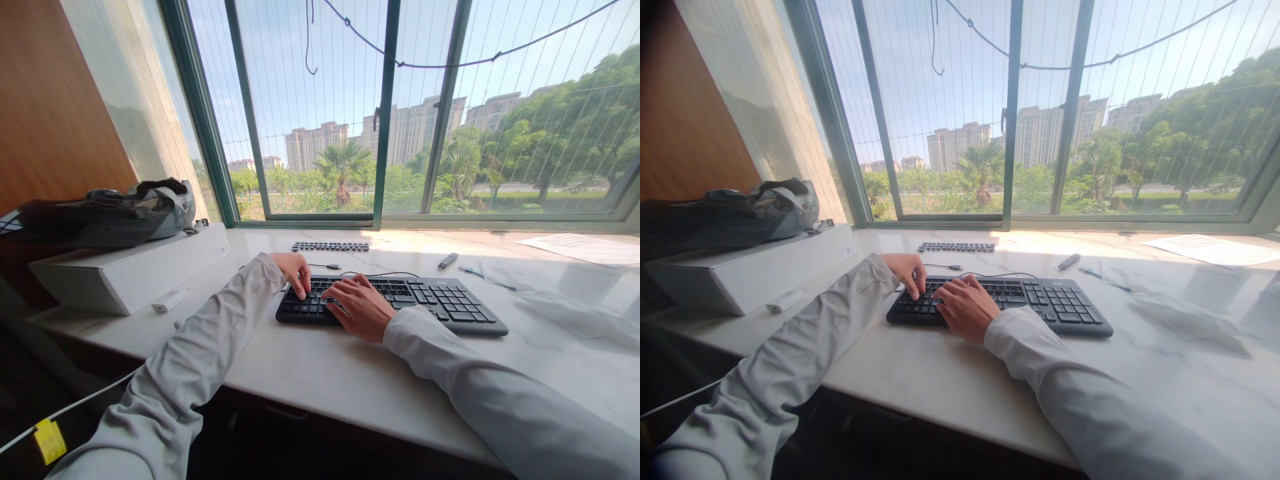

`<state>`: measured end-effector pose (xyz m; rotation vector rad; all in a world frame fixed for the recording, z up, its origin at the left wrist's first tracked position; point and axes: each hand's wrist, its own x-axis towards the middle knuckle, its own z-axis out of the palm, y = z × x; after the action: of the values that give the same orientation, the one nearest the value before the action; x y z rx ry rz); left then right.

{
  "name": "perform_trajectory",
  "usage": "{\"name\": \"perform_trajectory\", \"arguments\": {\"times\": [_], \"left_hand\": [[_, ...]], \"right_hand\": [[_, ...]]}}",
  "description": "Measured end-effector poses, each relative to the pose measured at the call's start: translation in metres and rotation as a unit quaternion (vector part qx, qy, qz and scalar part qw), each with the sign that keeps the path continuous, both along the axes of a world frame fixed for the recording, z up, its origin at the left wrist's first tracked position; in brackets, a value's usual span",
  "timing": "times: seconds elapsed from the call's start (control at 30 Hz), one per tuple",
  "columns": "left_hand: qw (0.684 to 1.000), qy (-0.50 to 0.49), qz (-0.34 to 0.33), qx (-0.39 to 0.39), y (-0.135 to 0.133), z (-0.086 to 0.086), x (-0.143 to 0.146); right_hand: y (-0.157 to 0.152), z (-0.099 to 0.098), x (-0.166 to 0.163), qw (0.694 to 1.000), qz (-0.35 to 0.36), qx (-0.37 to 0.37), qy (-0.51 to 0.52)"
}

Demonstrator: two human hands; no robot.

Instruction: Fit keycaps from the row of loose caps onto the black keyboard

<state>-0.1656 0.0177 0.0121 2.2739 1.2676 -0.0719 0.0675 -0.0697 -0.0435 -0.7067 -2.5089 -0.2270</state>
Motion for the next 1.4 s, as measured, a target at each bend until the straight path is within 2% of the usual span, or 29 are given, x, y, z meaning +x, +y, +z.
{"name": "perform_trajectory", "arguments": {"times": [0.47, 0.7, 1.03, 1.3, 1.4], "left_hand": [[1.0, 0.019, 0.017, -0.01, 0.009, -0.005, -0.004], [0.996, 0.044, 0.049, -0.059, 0.019, -0.01, -0.005], [0.995, 0.084, 0.005, -0.046, 0.023, -0.003, 0.004], [0.994, 0.099, 0.011, -0.04, 0.016, 0.003, 0.013], [0.994, 0.102, -0.013, -0.046, 0.017, 0.001, 0.012]], "right_hand": [[-0.003, -0.003, -0.007, 0.999, 0.011, 0.013, -0.034], [-0.002, -0.005, -0.011, 0.999, -0.018, 0.008, -0.046], [-0.007, -0.004, -0.019, 0.997, -0.029, 0.037, -0.054], [-0.007, -0.004, -0.022, 0.995, -0.02, 0.064, -0.069], [-0.006, -0.005, -0.022, 0.996, -0.019, 0.061, -0.068]]}}
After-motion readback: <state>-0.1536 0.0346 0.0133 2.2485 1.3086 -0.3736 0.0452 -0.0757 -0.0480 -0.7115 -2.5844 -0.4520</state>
